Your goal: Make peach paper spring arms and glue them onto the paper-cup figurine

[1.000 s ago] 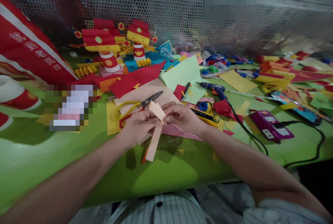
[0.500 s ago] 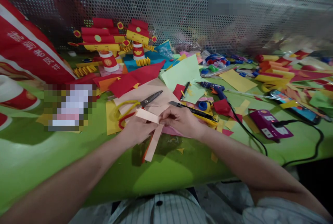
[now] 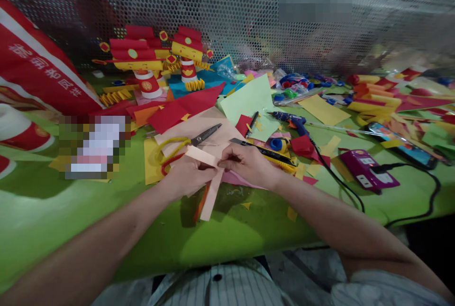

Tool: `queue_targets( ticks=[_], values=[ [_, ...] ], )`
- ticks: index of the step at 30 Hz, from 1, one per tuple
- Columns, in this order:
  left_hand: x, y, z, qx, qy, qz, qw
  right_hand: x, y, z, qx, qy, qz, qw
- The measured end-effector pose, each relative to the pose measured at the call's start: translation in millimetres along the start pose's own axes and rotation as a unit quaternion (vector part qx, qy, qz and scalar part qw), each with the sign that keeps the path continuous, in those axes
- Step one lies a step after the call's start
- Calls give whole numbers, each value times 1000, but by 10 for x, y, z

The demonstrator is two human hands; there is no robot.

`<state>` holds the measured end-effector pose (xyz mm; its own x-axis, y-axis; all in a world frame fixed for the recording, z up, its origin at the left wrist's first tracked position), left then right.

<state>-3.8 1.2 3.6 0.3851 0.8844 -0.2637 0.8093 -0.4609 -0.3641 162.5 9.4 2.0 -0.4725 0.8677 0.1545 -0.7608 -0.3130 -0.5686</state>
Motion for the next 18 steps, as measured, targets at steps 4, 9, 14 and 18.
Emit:
queue_targets(
  ticks=[4,9,14,18],
  values=[
    [4,5,-13,-29,37,25,999,-3,11,-19,39,17,2,999],
    [-7,26,-8,-115,21,15,993,4,48,-86,160,31,-1,987],
    [-5,16,-13,-187,24,6,982,7,49,-90,200,24,41,979],
    [-1,3,-25,-158,47,-12,986,0,33,-42,16,-15,36,999]
  ],
)
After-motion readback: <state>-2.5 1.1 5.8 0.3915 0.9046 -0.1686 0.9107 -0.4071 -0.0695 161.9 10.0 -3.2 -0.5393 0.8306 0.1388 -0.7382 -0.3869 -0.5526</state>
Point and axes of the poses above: each hand's wrist, its own x-axis towards the middle knuckle, its own y-axis out of the palm, z = x × y, the point moved 1 cm from there along x, towards the middle knuckle, and after that the axes turned 4 degrees about z, right-handed, at the moved point
